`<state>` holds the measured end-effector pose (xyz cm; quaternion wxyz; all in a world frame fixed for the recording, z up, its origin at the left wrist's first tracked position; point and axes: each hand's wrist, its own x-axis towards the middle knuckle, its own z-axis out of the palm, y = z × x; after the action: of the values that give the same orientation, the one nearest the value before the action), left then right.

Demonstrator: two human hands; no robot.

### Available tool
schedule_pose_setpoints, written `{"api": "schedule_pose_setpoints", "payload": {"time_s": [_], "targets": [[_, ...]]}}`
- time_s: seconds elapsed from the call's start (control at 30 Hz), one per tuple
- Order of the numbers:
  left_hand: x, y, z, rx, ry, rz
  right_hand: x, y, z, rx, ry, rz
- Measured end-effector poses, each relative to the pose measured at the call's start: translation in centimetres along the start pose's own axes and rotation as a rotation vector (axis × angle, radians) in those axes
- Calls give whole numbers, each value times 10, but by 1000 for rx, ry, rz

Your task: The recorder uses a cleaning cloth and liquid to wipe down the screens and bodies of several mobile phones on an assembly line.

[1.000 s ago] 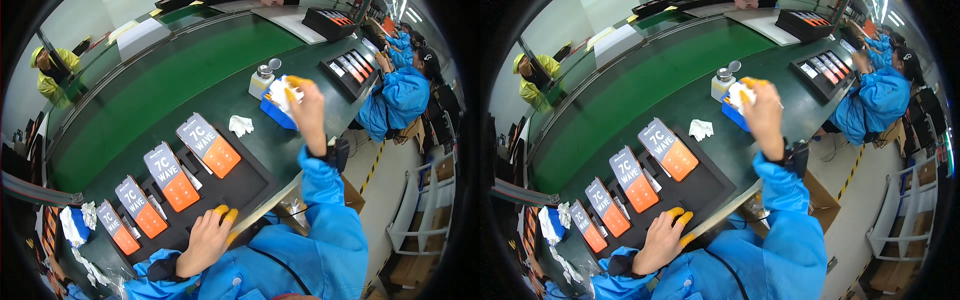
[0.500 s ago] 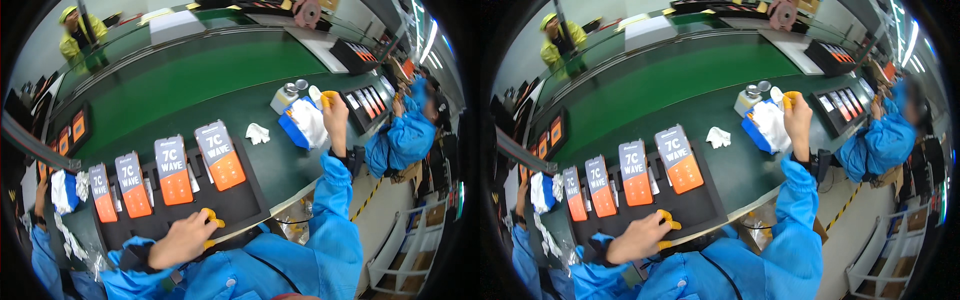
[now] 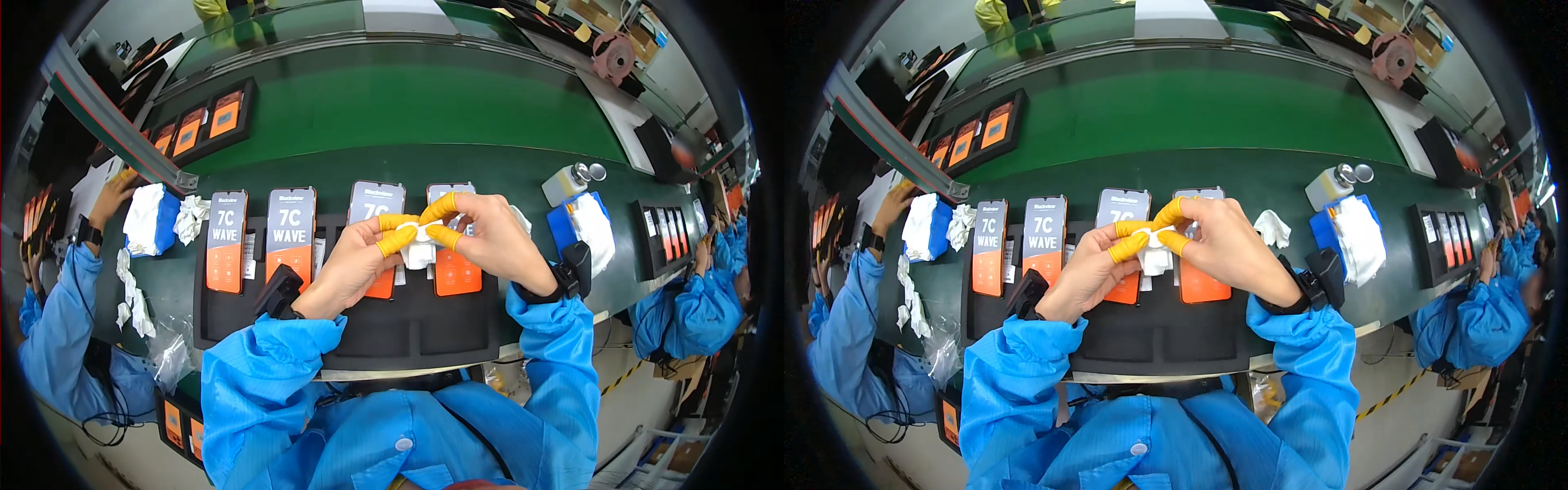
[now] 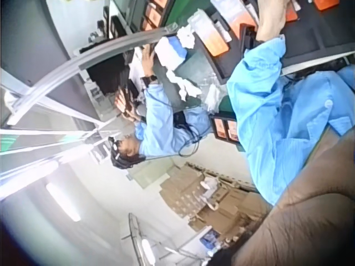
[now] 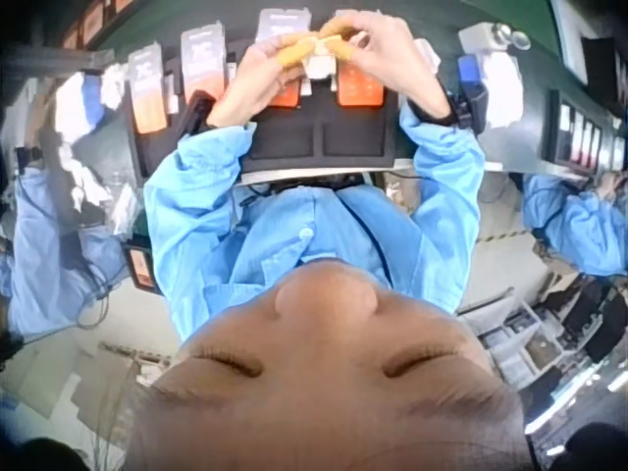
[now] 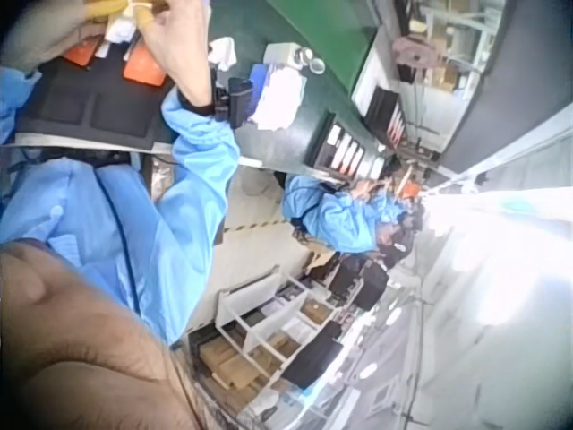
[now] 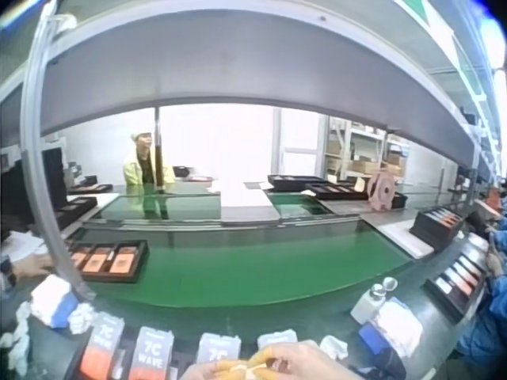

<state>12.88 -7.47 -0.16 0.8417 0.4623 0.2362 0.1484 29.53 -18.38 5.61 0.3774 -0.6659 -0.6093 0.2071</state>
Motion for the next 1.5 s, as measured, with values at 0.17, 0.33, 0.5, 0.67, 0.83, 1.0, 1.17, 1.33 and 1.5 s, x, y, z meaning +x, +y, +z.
{"api": "schedule_pose_setpoints", "payload": {"time_s": [0.17, 0.33, 0.5, 0.67, 0.83, 1.0, 1.17, 1.33, 1.5], "targets": [[0, 1, -15, -49, 13, -116, 22, 18, 12, 512, -10, 159], [0, 6, -13, -152, -29, -77, 30, 26, 21, 546, -83, 100], [-9, 12, -6, -163, 11, 78, 33, 36, 29, 622, 72, 151], [-3, 11, -11, -299, 35, 131, 29, 41, 32, 1084, -63, 431], [-4, 7, -13, -341, -24, 95, 23, 34, 46, 1139, 13, 435], [-9, 7, -1, -145, 203, 177, 26, 40, 43, 1106, 88, 374], [-6, 6, -17, -87, 209, 81, 24, 29, 30, 762, 180, 78], [-6, 10, -16, -488, 41, -6, 16, 17, 28, 222, -21, -237], [-7, 9, -16, -398, 107, 128, 20, 24, 26, 249, -48, -146]]}}
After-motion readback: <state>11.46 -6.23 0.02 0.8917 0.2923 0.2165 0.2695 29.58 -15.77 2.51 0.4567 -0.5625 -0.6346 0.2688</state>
